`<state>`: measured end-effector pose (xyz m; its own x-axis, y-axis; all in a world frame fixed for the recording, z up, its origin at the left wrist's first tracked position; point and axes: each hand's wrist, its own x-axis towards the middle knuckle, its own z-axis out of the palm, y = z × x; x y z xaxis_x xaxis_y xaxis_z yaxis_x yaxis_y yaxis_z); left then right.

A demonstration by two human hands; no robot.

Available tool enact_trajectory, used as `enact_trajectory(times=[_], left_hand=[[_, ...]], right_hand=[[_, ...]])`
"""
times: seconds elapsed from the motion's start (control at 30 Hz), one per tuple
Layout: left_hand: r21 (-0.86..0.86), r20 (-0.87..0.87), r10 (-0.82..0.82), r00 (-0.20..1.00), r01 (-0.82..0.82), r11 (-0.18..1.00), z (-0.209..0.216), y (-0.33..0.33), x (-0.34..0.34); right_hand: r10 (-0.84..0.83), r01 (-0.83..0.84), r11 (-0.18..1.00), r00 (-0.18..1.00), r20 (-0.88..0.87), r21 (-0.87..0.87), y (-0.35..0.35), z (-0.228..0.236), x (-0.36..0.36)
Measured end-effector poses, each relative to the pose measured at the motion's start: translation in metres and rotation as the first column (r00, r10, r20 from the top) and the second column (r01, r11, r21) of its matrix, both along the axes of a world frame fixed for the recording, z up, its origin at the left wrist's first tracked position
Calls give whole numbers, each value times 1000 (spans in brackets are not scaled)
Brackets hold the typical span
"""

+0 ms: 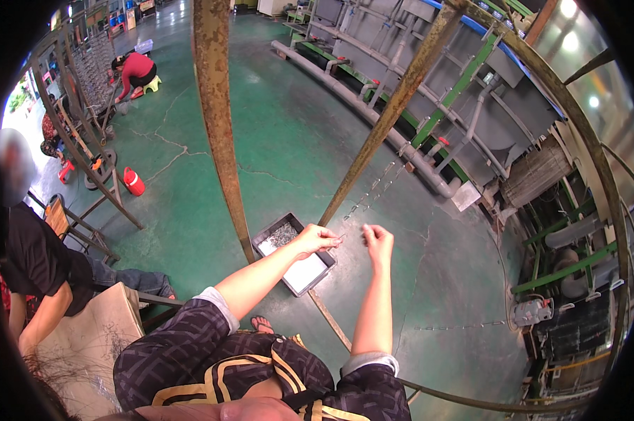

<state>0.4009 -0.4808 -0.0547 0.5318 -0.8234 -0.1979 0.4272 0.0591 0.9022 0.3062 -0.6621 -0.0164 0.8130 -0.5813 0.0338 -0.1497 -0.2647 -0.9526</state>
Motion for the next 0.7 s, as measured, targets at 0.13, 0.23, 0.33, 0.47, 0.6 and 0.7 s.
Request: enact_trajectory(times=[0.13, 0.23, 0.33, 0.47, 0.6, 0.7], left_hand=[[53, 121, 75, 990, -82, 995, 3, -2, -3], [17, 164, 126, 978, -131, 991, 0, -8, -6], [-2, 189, 156, 970, -158, 987, 0, -6, -5], [-15, 251, 202, 947, -205, 979, -2, -6, -4], [-61, 442, 340, 830, -350, 935, 3, -10, -12], [-109, 495, 422, 759, -428, 897, 0, -17, -22]], right_hand=[[-70, 77, 956, 997, 37, -283, -18, 9, 18], [135, -123, 961, 990, 32, -249, -29, 11, 30], [231, -233, 945, 972, -36, -229, -25, 15, 33], [140, -157, 946, 987, -77, -283, -8, 16, 30], [123, -150, 951, 986, -113, -270, 6, 20, 19], [101, -132, 966, 984, -149, -221, 12, 22, 11]])
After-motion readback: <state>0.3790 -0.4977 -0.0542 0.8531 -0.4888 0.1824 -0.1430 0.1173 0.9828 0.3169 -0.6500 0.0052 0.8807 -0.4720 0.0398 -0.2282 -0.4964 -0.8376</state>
